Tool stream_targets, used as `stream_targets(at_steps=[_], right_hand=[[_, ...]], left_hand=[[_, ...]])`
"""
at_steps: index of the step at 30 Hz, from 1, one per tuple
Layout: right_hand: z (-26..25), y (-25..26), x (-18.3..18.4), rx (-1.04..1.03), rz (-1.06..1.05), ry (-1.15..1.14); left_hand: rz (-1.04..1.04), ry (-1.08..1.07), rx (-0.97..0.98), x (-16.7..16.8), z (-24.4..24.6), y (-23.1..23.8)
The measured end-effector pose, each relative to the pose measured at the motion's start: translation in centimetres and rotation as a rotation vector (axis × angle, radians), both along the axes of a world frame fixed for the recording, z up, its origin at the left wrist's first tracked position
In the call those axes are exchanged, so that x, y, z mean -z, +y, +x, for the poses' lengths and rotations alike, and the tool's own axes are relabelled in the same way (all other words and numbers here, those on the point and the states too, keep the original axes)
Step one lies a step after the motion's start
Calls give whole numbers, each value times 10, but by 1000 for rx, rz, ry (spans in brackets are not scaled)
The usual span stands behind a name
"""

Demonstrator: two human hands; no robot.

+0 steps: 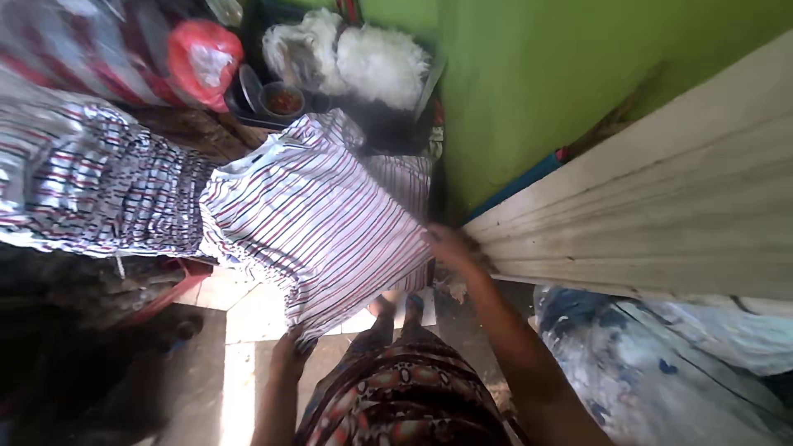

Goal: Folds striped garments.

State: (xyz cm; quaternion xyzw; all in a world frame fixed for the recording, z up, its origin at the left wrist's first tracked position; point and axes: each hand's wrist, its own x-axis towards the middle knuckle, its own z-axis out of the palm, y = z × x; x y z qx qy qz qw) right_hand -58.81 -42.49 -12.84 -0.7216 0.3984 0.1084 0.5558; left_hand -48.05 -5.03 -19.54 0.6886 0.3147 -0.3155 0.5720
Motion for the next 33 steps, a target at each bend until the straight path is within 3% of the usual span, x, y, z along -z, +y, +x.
stream_targets(at_steps=[8,17,21,27,29,33], right_hand=[[-10,35,59,97,-253,61],[-3,49,50,79,-402,137],[3,42,32,-19,-281,173],[37,1,-33,-3,-159,-321],[40,0,-23,64,-46,-315],[21,18,35,91,81,66]], left_hand=[[-14,-11,-18,-3,-3,0],[-30,-26,-8,-1,-7,1],[-21,-12,-32,-1,-5,-1],[-6,-114,-12,-7,-4,-2],[-17,-121,-23,-9,-2,-4],[-2,-88,-46,-5,-2,0]])
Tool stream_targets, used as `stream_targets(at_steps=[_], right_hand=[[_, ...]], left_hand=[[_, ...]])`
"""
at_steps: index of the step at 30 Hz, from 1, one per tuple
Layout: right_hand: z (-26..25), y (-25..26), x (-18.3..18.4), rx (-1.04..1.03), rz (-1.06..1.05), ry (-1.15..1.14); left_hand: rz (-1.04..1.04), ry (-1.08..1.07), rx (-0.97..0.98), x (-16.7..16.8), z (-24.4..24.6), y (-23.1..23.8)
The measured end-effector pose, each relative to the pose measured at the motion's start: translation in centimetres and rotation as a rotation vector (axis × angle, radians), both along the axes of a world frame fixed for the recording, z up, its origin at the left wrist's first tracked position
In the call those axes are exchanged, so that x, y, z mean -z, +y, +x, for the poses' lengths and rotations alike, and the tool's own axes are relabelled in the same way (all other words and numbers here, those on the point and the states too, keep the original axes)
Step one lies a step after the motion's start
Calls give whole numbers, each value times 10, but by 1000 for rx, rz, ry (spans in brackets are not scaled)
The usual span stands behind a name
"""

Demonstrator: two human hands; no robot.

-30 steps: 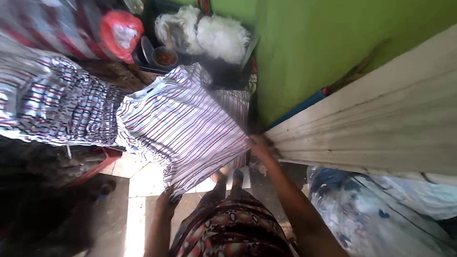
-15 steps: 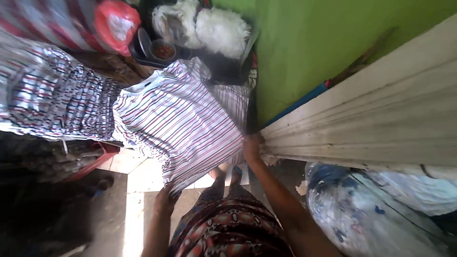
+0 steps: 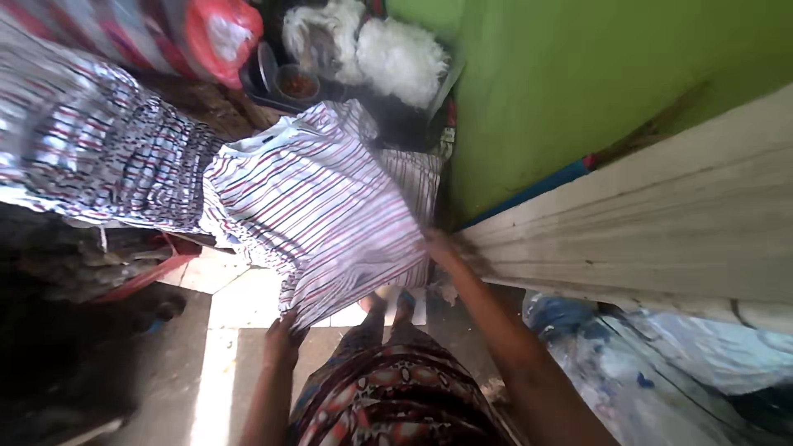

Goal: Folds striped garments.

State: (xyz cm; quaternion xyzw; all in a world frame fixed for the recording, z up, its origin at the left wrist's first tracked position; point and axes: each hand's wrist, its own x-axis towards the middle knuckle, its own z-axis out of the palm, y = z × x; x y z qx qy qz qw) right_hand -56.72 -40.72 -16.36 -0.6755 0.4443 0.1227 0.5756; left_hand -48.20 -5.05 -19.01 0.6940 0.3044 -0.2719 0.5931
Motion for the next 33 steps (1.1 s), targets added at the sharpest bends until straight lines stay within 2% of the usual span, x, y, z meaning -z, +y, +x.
stream_targets(at_steps=[2,6,11,15,22,25,29,33], right_hand=[[-7,9,7,-58,-100,106],[-12,17,10,-110,-373,129],[-9,24,12,-103,-401,144],[-9,23,14,-72,-322,150],[-5,23,-8,-88,-331,129],[-5,26,-5,-143,-348,190],[5,42,-21,-289,-469,359],[7,47,-30,-303,-479,382]], left_hand=[[5,4,4,1,-1,2],[1,19,7,3,1,2],[3,36,13,2,3,2],[-7,48,10,3,3,1],[-29,38,17,2,3,0],[-25,43,25,2,3,0],[-27,66,0,-1,2,-1],[-33,82,-7,3,1,0]])
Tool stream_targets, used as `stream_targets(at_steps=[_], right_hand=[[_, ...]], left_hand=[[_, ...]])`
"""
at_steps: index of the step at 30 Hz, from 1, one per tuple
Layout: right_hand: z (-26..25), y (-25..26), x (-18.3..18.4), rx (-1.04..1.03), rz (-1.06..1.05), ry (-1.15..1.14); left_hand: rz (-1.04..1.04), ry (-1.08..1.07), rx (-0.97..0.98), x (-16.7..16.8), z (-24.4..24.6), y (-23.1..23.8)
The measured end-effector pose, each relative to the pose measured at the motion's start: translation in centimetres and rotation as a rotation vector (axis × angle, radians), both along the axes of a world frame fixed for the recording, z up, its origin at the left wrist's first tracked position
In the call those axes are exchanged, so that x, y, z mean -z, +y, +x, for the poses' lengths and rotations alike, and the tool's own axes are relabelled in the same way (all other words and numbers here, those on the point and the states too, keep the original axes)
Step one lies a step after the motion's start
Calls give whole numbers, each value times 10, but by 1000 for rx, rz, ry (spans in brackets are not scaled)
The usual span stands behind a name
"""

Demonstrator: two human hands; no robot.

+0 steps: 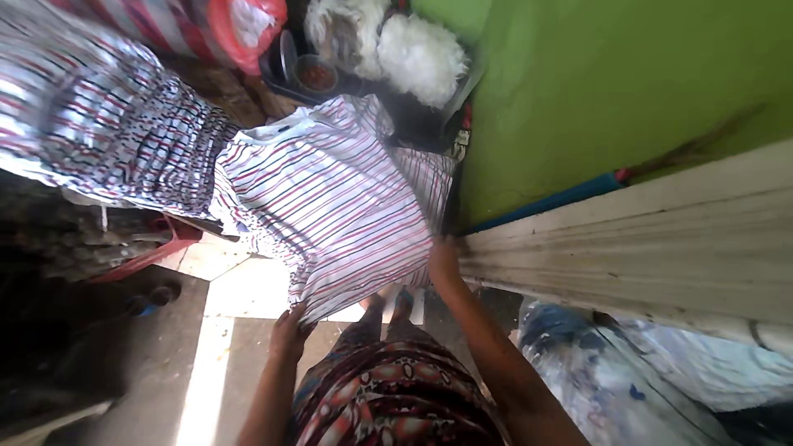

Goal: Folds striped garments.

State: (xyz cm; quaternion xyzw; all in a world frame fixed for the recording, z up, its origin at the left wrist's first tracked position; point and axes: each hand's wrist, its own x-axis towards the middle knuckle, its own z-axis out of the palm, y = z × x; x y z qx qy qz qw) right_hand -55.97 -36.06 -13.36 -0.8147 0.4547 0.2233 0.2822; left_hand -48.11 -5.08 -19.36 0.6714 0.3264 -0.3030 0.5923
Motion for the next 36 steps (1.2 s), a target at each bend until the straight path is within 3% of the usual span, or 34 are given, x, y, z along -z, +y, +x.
stream_targets(at_steps=[2,6,8,10,13,16,21,29,36], right_hand=[[3,-8,-6,10,97,-63],[24,-45,-31,-59,221,-484],[34,-58,-46,2,294,-662],[33,-61,-39,147,416,-735],[11,-47,16,294,484,-549],[-4,-33,42,245,355,-295],[-8,-22,38,83,47,-194],[-1,-8,28,90,40,-136],[-1,-11,15,-116,-74,-73]], left_hand=[[2,-28,0,-2,0,-1],[-40,-169,-4,-14,-1,-5],[-60,-202,-11,-18,-1,-6],[-67,-189,-35,-16,-1,-6],[-49,-118,-65,-9,-3,-5],[-47,-96,-62,-8,-5,-4],[-39,-81,-48,-6,-4,-6],[-16,-52,-63,-3,-1,-8],[-24,-37,-64,-2,-1,-7]])
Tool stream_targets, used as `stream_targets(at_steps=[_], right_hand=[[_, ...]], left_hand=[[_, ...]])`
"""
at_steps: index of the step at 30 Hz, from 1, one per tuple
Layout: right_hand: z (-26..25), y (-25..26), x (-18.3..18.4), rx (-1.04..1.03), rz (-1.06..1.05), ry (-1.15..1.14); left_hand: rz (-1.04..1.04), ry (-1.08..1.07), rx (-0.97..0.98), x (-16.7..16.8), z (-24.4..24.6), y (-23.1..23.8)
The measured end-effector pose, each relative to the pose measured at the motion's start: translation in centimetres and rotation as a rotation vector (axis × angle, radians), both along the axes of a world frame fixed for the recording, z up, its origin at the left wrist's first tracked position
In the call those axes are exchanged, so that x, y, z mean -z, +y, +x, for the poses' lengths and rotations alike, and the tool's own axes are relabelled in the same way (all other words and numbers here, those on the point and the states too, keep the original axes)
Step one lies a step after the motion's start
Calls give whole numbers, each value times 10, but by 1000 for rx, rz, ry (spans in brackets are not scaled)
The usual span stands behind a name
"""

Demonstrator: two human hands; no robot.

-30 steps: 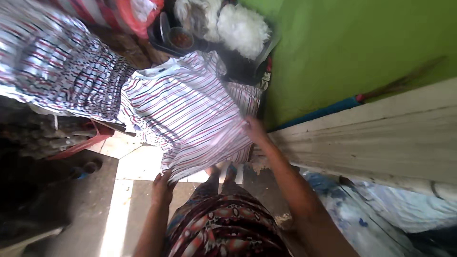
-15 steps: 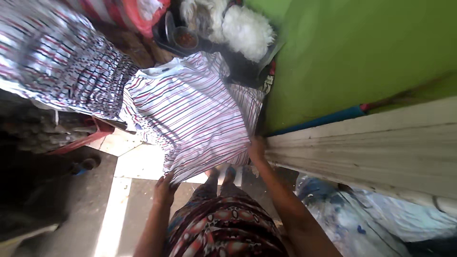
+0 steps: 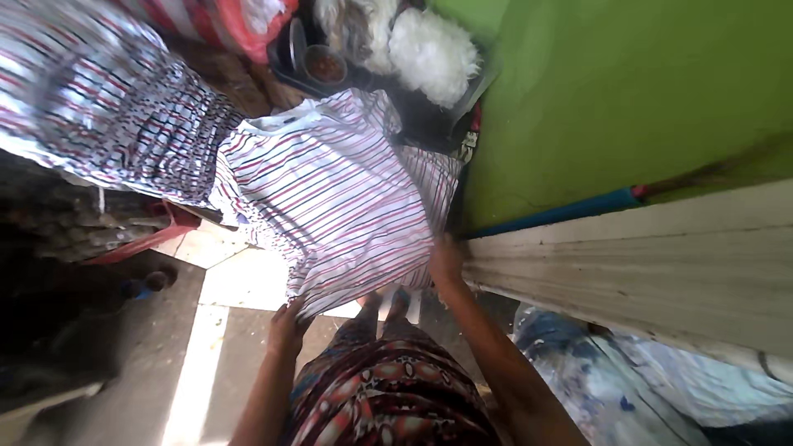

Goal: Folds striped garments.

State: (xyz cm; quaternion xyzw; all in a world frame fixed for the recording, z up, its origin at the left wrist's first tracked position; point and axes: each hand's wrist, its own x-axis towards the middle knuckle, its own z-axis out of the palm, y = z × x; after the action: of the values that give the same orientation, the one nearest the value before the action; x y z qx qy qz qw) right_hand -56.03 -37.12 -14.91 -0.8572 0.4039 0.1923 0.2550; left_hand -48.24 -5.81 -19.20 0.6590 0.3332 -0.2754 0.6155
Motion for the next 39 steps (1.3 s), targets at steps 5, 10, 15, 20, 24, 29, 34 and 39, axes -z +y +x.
stream_targets(at_steps=[5,10,15,20,24,29,34,39], right_hand=[[2,-12,-2,97,170,-44],[33,-42,-43,25,327,-404],[30,-42,-21,241,521,-515],[4,-16,16,283,383,-137],[0,-4,15,136,106,-43],[-1,-5,25,171,152,-93],[-2,2,24,103,50,-94],[-6,-7,38,151,174,-184]], left_hand=[[-3,8,2,1,1,-1],[6,-5,24,-2,4,-2],[-7,-27,6,0,5,-2],[10,2,7,-4,3,-2],[19,20,-7,-1,4,-4],[13,21,0,1,5,-3],[10,32,0,2,6,-2],[-1,38,1,3,7,-1]])
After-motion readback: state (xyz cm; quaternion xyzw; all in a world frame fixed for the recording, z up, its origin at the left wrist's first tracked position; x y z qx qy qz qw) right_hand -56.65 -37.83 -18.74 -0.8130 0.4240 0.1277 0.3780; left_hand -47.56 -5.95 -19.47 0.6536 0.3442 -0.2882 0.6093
